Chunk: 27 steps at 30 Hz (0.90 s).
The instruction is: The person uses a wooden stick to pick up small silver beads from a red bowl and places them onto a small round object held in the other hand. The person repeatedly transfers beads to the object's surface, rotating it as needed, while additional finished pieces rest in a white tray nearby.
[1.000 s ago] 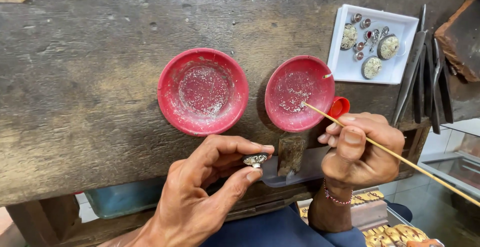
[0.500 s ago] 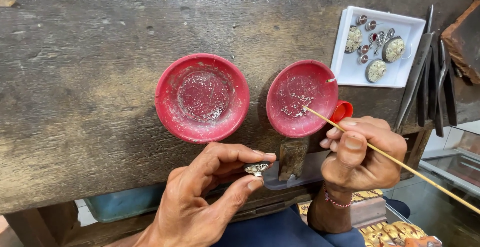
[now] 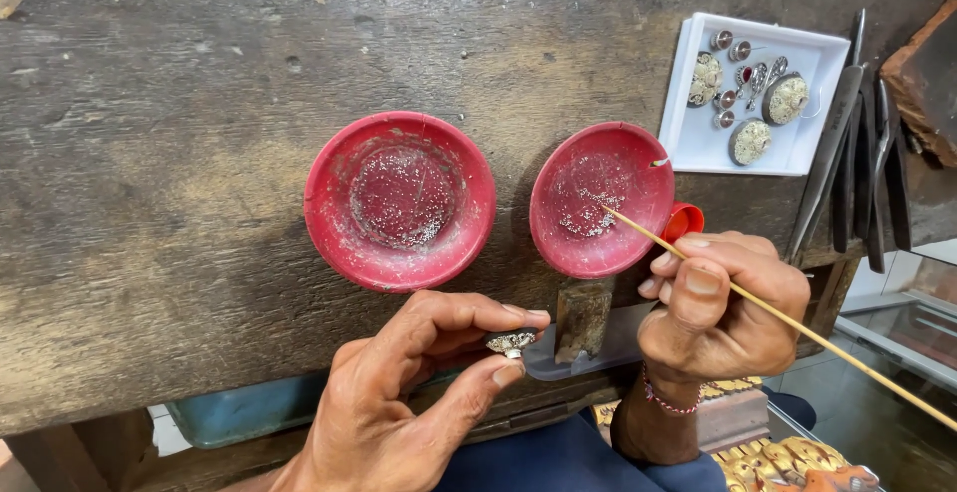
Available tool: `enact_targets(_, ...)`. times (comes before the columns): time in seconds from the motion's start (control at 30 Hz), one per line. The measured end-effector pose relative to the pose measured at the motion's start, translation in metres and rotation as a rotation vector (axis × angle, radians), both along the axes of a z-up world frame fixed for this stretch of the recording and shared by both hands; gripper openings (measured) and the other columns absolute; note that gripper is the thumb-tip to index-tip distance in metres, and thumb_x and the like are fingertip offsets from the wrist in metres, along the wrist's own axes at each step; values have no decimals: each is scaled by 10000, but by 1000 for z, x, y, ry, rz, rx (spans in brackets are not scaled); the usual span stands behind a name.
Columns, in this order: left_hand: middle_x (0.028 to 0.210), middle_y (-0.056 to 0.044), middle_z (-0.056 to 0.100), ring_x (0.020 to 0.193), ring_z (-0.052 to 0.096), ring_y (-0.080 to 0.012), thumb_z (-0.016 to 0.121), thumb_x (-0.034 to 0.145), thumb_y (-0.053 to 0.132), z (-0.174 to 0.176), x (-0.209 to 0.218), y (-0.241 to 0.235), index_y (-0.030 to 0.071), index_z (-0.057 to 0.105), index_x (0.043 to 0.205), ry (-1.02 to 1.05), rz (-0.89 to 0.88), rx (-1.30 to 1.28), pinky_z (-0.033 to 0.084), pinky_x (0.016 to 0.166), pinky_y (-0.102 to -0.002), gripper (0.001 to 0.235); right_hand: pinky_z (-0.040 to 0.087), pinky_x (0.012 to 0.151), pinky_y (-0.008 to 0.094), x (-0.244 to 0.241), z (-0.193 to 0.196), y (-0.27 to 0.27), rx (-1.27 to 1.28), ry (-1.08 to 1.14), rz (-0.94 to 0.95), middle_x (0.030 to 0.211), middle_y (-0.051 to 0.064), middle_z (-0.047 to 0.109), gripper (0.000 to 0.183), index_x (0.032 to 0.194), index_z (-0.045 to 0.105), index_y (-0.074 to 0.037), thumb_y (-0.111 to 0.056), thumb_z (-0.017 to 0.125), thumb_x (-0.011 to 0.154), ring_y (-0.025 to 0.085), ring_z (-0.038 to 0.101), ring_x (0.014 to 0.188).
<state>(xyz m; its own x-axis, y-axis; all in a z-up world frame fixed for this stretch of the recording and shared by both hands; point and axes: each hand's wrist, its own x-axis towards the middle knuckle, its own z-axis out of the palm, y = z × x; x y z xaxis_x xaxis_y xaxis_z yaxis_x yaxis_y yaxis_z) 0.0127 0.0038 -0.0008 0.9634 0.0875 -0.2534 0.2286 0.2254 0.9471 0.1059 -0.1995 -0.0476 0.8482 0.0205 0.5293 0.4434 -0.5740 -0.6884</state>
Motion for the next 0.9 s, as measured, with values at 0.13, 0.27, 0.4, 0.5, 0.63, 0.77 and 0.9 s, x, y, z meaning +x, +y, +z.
enact_targets(0.13, 1135, -69, 810, 1034, 802, -112, 709, 925, 80, 0, 0, 1, 64, 669, 1159, -3, -6, 2, 647, 979, -239, 238, 439, 627, 263, 1, 1, 2, -3, -3, 8, 665, 132, 582, 282, 948, 566, 26, -231, 587, 1061, 158, 511, 508)
enact_targets(0.27, 1136, -64, 809, 1033, 802, -109, 710, 925, 83, 0, 0, 1, 68, 674, 1160, 3, -9, 3, 648, 979, -238, 238, 442, 654, 268, 1, 1, 3, -7, -7, 10, 666, 126, 582, 287, 937, 563, 27, -231, 588, 1060, 154, 505, 495)
enact_targets(0.4, 1135, -63, 809, 1022, 800, -102, 713, 922, 78, 0, 0, 1, 64, 675, 1159, -1, -5, 7, 647, 969, -230, 240, 469, 722, 300, 1, 1, 2, -31, -5, -2, 661, 118, 582, 308, 909, 564, 29, -240, 584, 1058, 155, 511, 496)
enact_targets(0.5, 1140, -72, 813, 1035, 803, -110, 710, 923, 73, 0, 0, 0, 59, 667, 1163, 2, -6, -5, 646, 975, -236, 245, 470, 702, 294, 1, 0, 1, -30, -3, 4, 662, 120, 584, 308, 921, 564, 26, -248, 584, 1061, 158, 517, 498)
enact_targets(0.63, 1141, -77, 813, 1030, 803, -109, 709, 924, 75, 0, 0, 0, 55, 664, 1164, 0, -1, -8, 647, 968, -232, 245, 461, 713, 291, 0, 1, 3, -23, 6, -1, 664, 130, 582, 289, 940, 555, 26, -235, 581, 1061, 157, 511, 498)
enact_targets(0.77, 1141, -74, 814, 1009, 801, -97, 705, 925, 72, 0, 0, 0, 46, 670, 1164, -8, 0, 3, 642, 955, -216, 242, 465, 703, 290, 0, 1, 3, -18, -1, -3, 660, 127, 581, 289, 944, 551, 21, -241, 580, 1061, 158, 512, 505)
enact_targets(0.9, 1159, -134, 804, 1040, 795, -139, 693, 936, 43, -3, -3, -4, 12, 637, 1180, -34, 33, -70, 659, 948, -239, 253, 468, 664, 283, -1, 3, 2, 2, 14, -18, 653, 129, 583, 348, 845, 579, 31, -248, 585, 1054, 172, 531, 529)
